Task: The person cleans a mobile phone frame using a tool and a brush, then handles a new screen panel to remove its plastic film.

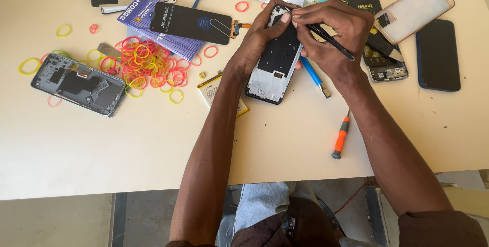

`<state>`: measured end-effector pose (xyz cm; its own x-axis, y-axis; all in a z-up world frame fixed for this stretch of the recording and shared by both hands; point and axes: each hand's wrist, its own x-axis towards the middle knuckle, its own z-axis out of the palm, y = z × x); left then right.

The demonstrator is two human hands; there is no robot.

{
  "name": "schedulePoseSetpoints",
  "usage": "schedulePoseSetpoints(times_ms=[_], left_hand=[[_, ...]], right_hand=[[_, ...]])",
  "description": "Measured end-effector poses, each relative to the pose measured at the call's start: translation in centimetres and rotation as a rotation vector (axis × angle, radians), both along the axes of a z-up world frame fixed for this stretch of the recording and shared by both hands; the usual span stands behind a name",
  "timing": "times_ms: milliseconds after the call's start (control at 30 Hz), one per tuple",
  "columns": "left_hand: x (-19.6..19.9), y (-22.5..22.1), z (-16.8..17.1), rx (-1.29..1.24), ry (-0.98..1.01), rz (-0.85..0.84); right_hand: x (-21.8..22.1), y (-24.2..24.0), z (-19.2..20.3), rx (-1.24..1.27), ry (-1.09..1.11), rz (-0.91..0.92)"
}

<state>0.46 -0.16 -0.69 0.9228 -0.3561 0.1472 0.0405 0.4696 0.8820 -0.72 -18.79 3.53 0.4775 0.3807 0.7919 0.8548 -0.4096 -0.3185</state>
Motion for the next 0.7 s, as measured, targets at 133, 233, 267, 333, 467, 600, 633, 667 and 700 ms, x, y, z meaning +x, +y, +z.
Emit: schedulePoseSetpoints(times_ms=[133, 233, 267, 333, 467, 600, 633, 667, 700], left_hand=[[0.3, -0.2, -0.6, 0.074, 0.036, 0.051], [0.4, -0.1, -0.8, 0.016, -0.032, -0.042], [0.3, 0.0, -0.9, -0.037, -0.038, -0.101], [0.1, 0.0, -1.0, -0.110, -0.011, -0.169], [0.1, -0.3, -0.3, -0.160, 0.034, -0.201], [-0.5, -0.2, 0.0, -0.065, 0.054, -0.144], [-0.5, -0.2, 0.0, -0.069, 0.075, -0.140], [-0.5, -0.3, 0.1, -0.073, 0.093, -0.138], [-0.5, -0.3, 0.1, -0.077, 0.112, -0.137]], right_hand=[[-0.1, -0.1, -0.3, -0.011, -0.026, -0.003], [0.3, 0.2, -0.3, 0.019, 0.034, 0.021], [0.4, 0.2, -0.3, 0.027, 0.067, 0.025], [0.1, 0.2, -0.2, 0.023, 0.065, 0.035], [-0.7, 0.8, 0.3, 0.030, 0.016, 0.034], [-0.7, 1.3, 0.5, 0.123, 0.324, -0.067], [-0.6, 1.3, 0.4, 0.079, 0.233, -0.016], [-0.2, 1.2, 0.4, 0.034, 0.143, 0.033], [0.0, 1.0, 0.3, -0.013, 0.056, 0.085]])
